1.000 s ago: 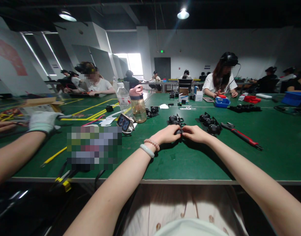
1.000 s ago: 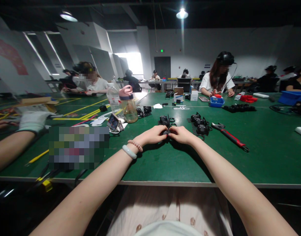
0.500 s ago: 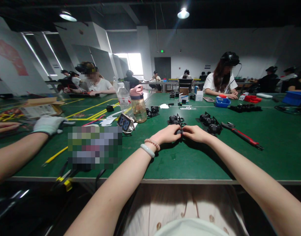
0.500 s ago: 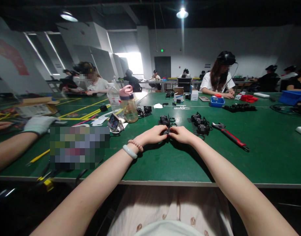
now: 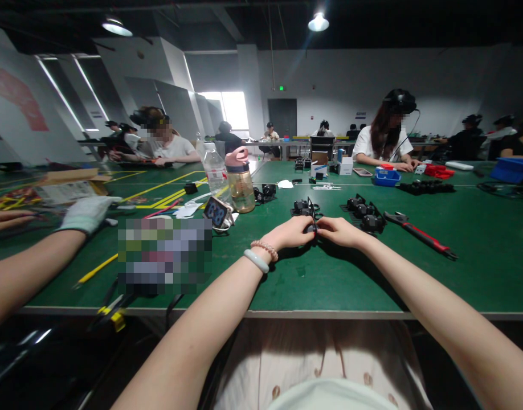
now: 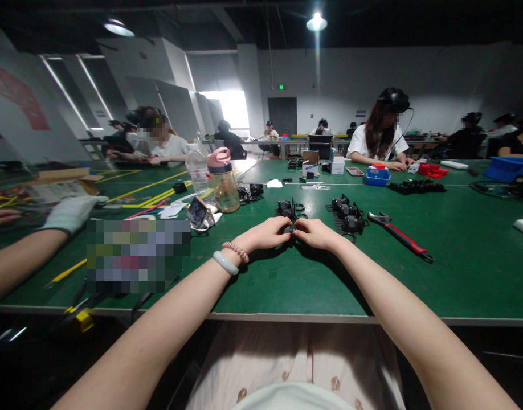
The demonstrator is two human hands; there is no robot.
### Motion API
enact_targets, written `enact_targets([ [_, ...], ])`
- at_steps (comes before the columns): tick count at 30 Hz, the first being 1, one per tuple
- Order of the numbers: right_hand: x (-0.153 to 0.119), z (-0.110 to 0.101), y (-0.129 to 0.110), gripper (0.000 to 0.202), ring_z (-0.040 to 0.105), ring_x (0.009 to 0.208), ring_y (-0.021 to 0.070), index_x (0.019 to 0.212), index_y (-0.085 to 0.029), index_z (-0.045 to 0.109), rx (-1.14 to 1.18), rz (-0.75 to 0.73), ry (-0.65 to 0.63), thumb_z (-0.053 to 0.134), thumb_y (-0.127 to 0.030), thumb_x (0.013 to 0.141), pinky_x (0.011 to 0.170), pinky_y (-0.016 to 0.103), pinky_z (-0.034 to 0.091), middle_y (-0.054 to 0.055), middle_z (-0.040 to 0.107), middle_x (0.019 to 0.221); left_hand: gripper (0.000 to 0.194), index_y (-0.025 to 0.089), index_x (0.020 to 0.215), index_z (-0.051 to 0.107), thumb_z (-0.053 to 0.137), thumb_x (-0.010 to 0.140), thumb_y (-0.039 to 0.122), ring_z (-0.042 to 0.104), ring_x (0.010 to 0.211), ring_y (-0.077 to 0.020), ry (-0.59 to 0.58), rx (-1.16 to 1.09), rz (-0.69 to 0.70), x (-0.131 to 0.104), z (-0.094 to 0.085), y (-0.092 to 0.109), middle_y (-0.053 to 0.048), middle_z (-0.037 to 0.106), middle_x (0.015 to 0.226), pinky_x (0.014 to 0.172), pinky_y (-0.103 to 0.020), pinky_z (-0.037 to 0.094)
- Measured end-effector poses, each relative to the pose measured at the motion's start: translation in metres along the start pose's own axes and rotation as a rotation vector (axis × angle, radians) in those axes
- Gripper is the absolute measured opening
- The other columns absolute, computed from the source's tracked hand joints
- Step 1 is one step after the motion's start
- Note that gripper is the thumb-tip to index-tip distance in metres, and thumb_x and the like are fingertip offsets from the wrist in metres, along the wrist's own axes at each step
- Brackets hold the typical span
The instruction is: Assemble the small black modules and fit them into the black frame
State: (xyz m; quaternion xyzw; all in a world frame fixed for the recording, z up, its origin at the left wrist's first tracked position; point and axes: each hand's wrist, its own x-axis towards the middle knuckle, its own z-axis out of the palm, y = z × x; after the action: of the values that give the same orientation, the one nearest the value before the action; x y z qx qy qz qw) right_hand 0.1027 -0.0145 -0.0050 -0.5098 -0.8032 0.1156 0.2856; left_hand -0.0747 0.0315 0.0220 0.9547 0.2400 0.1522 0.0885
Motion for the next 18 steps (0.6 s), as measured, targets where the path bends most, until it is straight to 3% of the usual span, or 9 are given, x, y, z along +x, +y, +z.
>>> enact_targets([
  [6,-0.0026,0.0023,0.0018,0.028,0.055,0.069,0.0125,0.097,-0.018,0.045,0.109,-0.034,-0.005,0.051,-0.024,0.07,0.065,0.025,0.041,0.002,0.06,0.082,0.023,0.014,0.088,0.052,0.044,0.074,0.03,0.052,0.071,-0.0134,0.02,-0.016,0.018,0.0006,0.002,-0.0019,-0.004,0.058,0.083,0.063,-0.023,0.039],
  [18,-0.0033,-0.0001,0.0003,0.03,0.056,0.072,0.0137,0.091,-0.018,0.044,0.115,-0.045,-0.015,0.057,-0.022,0.064,0.066,0.027,0.041,0.002,0.061,0.08,0.024,0.013,0.09,0.053,0.046,0.073,0.029,0.053,0.073,-0.0138,0.013,-0.055,0.0,0.0005,0.0017,0.0007,-0.005,0.059,0.085,0.065,-0.023,0.04],
])
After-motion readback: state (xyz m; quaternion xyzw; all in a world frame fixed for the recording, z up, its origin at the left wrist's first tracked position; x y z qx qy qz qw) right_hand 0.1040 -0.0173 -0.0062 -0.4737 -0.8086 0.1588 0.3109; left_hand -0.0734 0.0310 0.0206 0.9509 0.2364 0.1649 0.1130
